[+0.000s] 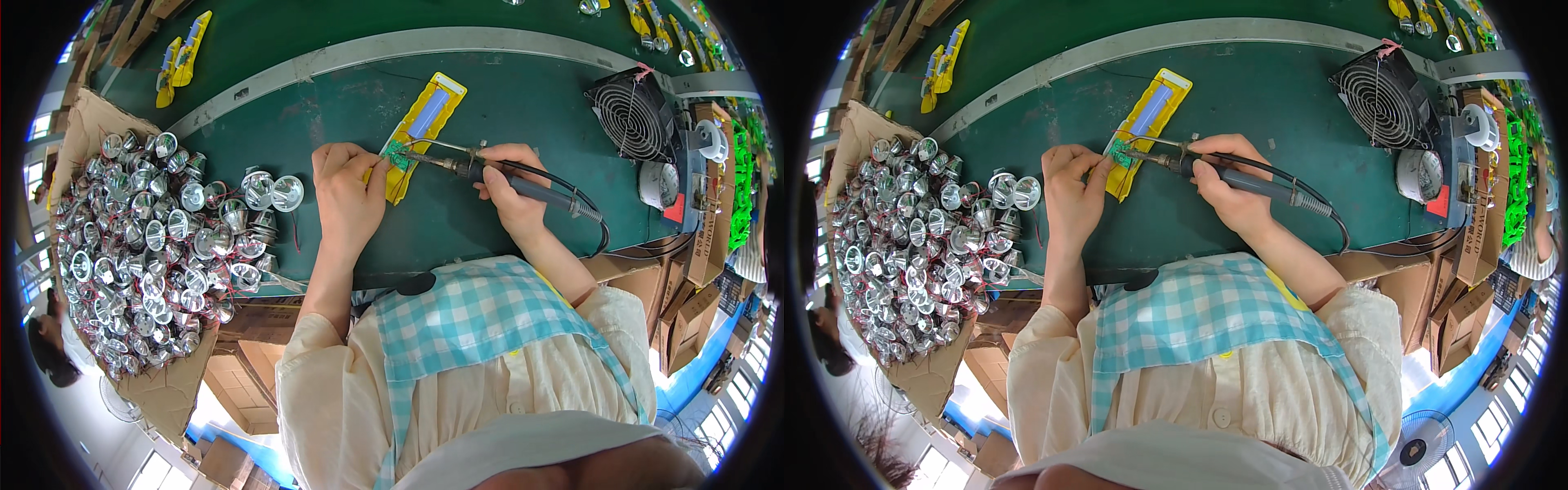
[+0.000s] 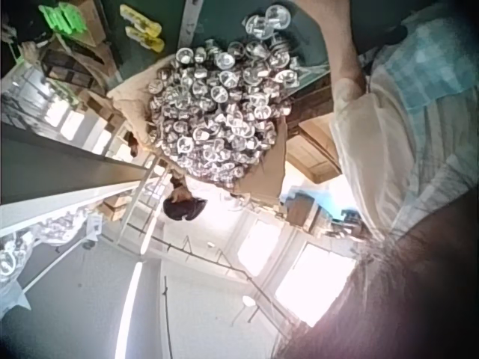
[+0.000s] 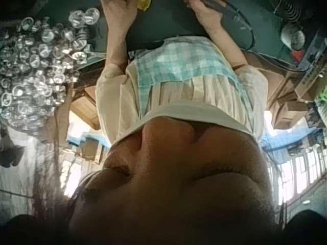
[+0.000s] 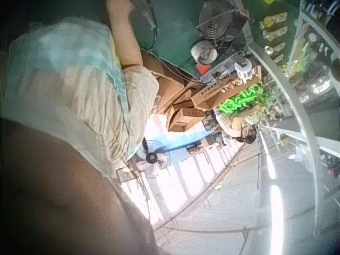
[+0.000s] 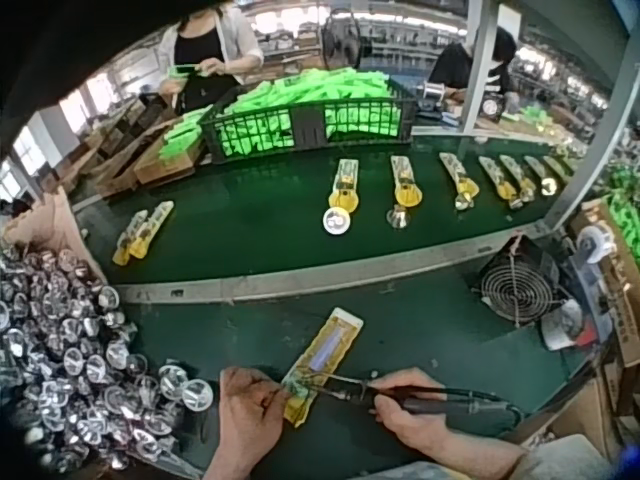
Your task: The person repeatedly solders reflector light components to circuit boards inside flashlight bodies using a soldering iron, then places the assembled flashlight units onto the conveyor belt.
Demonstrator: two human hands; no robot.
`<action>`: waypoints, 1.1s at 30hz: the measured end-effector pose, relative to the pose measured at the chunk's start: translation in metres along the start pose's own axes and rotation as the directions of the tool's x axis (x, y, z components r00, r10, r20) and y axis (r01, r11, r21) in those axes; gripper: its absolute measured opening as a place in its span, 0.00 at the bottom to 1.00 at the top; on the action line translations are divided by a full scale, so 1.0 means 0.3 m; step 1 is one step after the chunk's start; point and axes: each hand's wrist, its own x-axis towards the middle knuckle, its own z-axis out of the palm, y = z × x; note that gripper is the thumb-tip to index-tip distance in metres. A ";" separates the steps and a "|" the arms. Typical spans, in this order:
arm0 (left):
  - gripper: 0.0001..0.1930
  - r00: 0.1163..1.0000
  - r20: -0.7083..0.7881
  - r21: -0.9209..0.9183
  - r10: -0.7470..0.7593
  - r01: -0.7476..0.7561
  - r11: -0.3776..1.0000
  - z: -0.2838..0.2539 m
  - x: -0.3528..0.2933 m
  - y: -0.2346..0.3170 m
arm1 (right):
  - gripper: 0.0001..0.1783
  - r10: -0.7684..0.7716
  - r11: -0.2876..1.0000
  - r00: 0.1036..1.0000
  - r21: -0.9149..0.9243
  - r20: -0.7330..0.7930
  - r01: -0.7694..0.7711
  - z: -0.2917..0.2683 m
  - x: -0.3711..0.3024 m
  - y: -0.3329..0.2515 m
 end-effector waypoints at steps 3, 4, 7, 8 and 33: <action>0.02 0.999 0.033 -0.030 -0.024 0.025 0.999 0.004 0.002 -0.006 | 0.09 0.005 1.000 1.000 -0.001 0.001 -0.005 0.004 0.000 -0.003; 0.02 0.999 0.034 -0.031 -0.024 0.025 0.999 0.005 0.004 -0.008 | 0.09 -0.002 1.000 1.000 -0.004 0.003 0.002 0.004 0.001 -0.003; 0.02 0.998 0.048 -0.028 -0.036 0.038 0.999 0.004 0.009 -0.007 | 0.10 0.013 0.999 1.000 -0.034 0.019 -0.012 0.000 0.003 0.003; 0.02 0.998 0.052 -0.025 -0.036 0.037 0.999 0.003 0.011 -0.006 | 0.10 0.014 0.999 1.000 -0.034 0.019 -0.013 0.001 0.004 0.004; 0.03 0.987 0.144 0.020 -0.066 0.063 0.998 -0.005 0.041 0.006 | 0.10 -0.034 0.999 0.999 -0.007 -0.015 0.034 -0.012 -0.003 -0.003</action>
